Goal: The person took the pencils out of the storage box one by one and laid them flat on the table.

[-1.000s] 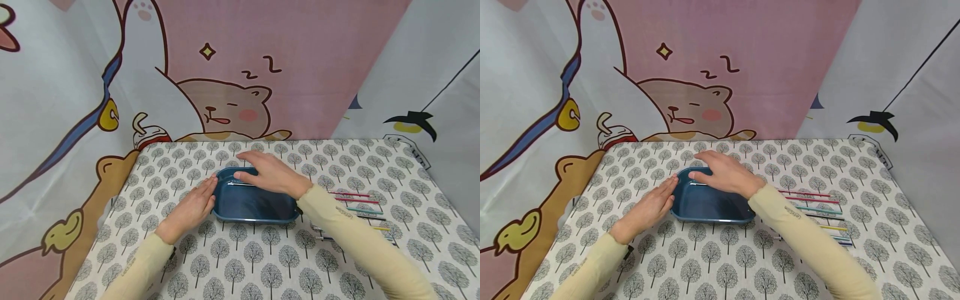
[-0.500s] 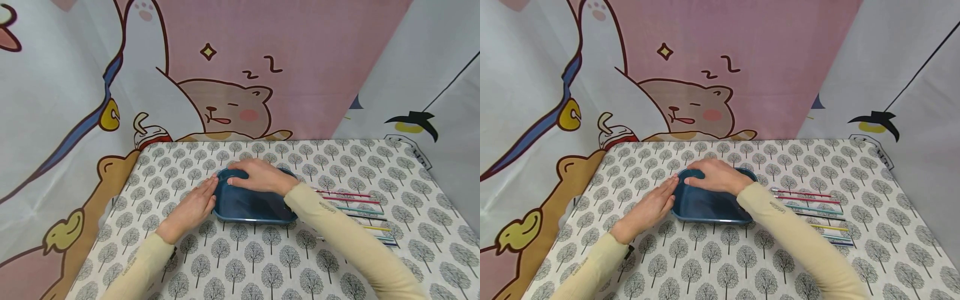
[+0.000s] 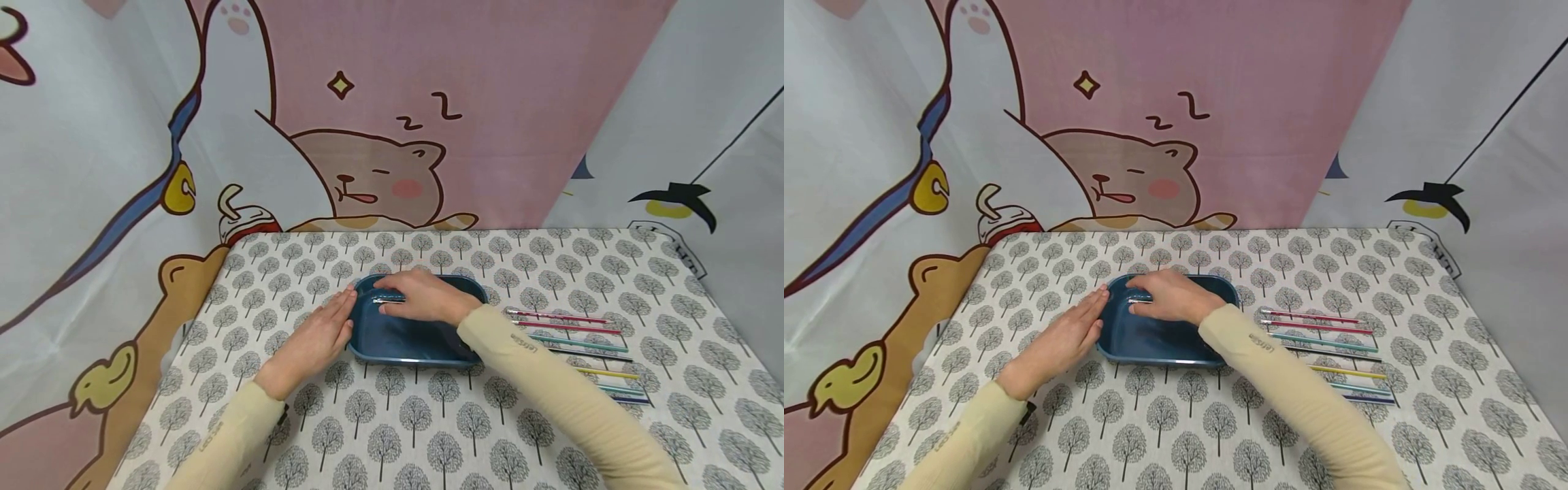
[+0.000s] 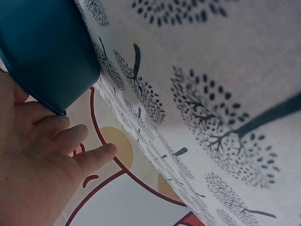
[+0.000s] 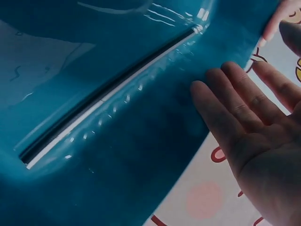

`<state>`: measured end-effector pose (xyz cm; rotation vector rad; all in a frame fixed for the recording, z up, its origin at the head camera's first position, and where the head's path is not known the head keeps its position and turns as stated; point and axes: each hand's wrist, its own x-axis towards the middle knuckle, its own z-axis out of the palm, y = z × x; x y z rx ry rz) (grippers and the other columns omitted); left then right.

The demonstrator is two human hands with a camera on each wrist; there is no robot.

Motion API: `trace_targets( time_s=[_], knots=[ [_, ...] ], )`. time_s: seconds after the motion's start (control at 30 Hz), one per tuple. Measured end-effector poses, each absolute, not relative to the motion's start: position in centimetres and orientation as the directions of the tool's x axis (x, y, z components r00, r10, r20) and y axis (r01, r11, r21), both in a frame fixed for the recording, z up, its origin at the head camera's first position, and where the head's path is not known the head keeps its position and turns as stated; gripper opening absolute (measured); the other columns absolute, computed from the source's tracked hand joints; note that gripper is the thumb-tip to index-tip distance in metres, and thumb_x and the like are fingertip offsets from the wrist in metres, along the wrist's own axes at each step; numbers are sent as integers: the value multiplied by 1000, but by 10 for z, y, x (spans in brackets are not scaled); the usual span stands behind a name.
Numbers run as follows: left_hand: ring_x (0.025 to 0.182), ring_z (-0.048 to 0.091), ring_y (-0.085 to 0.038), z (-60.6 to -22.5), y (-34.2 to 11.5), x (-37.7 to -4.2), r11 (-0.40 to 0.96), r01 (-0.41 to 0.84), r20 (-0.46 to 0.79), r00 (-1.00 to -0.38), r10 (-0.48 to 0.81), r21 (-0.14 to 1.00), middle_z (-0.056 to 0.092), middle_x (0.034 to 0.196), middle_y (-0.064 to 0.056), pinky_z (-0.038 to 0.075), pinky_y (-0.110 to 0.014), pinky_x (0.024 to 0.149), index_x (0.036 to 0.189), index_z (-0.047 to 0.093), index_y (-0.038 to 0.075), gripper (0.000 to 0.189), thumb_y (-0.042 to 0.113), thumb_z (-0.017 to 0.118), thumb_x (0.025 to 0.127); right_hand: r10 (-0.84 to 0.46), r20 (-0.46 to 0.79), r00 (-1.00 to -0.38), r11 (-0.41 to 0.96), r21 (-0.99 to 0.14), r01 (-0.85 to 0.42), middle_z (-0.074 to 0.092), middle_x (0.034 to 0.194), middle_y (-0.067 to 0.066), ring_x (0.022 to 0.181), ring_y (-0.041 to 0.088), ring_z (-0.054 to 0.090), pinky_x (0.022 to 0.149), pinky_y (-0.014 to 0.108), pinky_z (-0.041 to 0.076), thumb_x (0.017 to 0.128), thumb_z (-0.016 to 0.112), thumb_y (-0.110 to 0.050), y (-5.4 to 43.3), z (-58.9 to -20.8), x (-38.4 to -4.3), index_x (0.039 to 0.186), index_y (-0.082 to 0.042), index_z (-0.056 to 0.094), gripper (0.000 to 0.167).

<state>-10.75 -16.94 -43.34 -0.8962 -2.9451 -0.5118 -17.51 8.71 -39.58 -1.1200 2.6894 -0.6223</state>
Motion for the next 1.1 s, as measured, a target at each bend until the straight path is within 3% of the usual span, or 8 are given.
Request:
trace_targets(
  time_s=[0.63, 1.1],
  knots=[
    [152, 33, -36, -433, -170, -105, 798, 525, 91, -847, 524, 297, 25, 170, -12, 35, -59, 119, 163, 26, 4, 58, 30, 37, 113, -682, -151, -716, 708, -383, -594, 63, 140, 10, 129, 23, 60, 111, 39, 48, 99, 73, -36, 81, -417, -171, 145, -12, 62, 53],
    [151, 34, -37, -435, -169, -107, 781, 547, 123, -834, 537, 300, 28, 168, -15, 36, -58, 119, 161, 30, 1, 57, 22, 44, 111, -716, -79, -693, 668, -365, -649, 67, 129, 12, 116, 25, 65, 103, 40, 54, 95, 78, -18, 82, -428, -173, 138, -8, 67, 45]
  ],
)
